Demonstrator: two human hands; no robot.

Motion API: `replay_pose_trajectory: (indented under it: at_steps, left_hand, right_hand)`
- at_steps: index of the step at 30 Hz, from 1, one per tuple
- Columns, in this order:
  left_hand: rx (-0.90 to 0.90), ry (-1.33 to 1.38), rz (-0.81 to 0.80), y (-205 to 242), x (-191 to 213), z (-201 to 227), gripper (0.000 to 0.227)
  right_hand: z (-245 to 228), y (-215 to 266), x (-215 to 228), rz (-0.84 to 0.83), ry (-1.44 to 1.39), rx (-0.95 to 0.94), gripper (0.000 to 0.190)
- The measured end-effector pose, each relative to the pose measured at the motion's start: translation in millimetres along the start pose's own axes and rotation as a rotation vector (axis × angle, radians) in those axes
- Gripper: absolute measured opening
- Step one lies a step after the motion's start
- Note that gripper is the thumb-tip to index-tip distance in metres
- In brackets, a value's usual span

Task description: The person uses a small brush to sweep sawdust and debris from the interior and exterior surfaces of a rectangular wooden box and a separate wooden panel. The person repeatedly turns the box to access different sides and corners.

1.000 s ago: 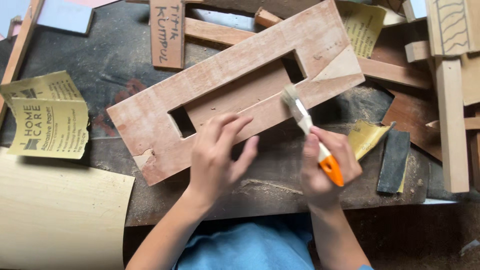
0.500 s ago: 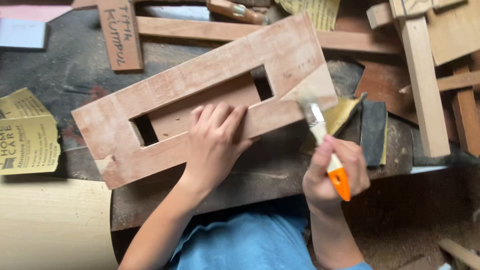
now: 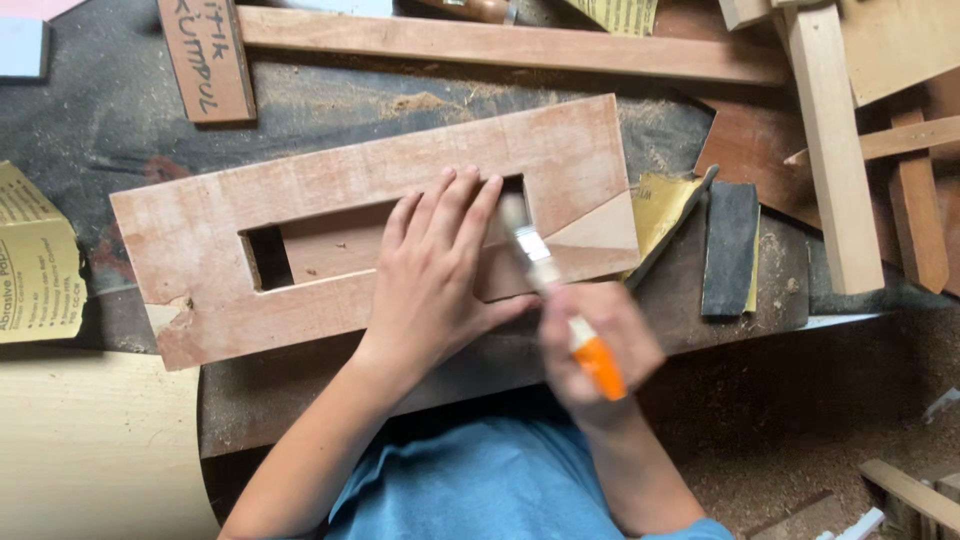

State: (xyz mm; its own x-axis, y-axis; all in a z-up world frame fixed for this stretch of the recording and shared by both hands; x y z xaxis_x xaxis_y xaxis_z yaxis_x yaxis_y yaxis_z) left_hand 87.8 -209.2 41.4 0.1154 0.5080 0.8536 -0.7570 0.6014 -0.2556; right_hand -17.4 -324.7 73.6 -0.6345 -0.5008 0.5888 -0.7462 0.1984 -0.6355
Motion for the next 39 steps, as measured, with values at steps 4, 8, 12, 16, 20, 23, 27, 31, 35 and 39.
replay_pose_trajectory:
  at_steps: [4, 8, 12, 16, 20, 23, 27, 31, 35, 39]
  left_hand:
    - [0.006, 0.054, -0.007, -3, -3, -2, 0.117]
    - [0.031, 0.023, -0.049, -5, -9, -5, 0.117]
    - [0.025, -0.044, -0.044, -3, -10, -4, 0.109]
    - [-0.023, 0.076, 0.03, 1, -1, 0, 0.105]
    - [-0.001, 0.083, -0.005, 2, -5, -1, 0.107]
    - [-0.006, 0.062, -0.008, 2, -8, 2, 0.103]
    - [0.002, 0.089, -0.005, 7, -8, 3, 0.111]
    - [0.051, 0.038, 0.015, 18, 0, -8, 0.106]
    - [0.077, 0.057, 0.02, 24, 3, -19, 0.107]
    - [0.04, 0.033, 0.04, 23, 1, -16, 0.089]
  right_hand:
    - [55, -12, 37, 0.259, 0.214, -0.141, 0.011]
    - [40, -1, 14, 0.121, 0.167, -0.061, 0.01]
    - [0, 24, -24, -0.076, -0.139, 0.033, 0.009]
    - [37, 11, 1, 0.098, 0.13, -0.015, 0.009]
    - [88, -10, 49, 0.359, 0.254, -0.076, 0.019]
    - [77, -11, 43, 0.337, 0.267, -0.072, 0.021]
    - [19, 6, -15, 0.021, -0.01, -0.01, 0.014]
    - [2, 13, -41, -0.125, -0.205, 0.043, 0.016]
    - [59, -8, 7, 0.209, 0.184, 0.028, 0.018]
    - [85, -19, 37, 0.331, 0.312, -0.023, 0.018]
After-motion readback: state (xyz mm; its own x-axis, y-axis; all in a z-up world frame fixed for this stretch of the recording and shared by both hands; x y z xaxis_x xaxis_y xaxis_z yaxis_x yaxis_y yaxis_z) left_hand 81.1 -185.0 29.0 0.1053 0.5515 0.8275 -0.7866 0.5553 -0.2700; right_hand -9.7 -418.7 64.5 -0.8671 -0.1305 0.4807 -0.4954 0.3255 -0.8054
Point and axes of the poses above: each hand's wrist, its own y-axis away from the middle knuckle, its own x-axis out of the back of the hand, z = x × y, the point moved 10 cm from there along -y, towards the middle knuckle, and after that the axes turned 5 degrees about y, right-handed, at the moved point
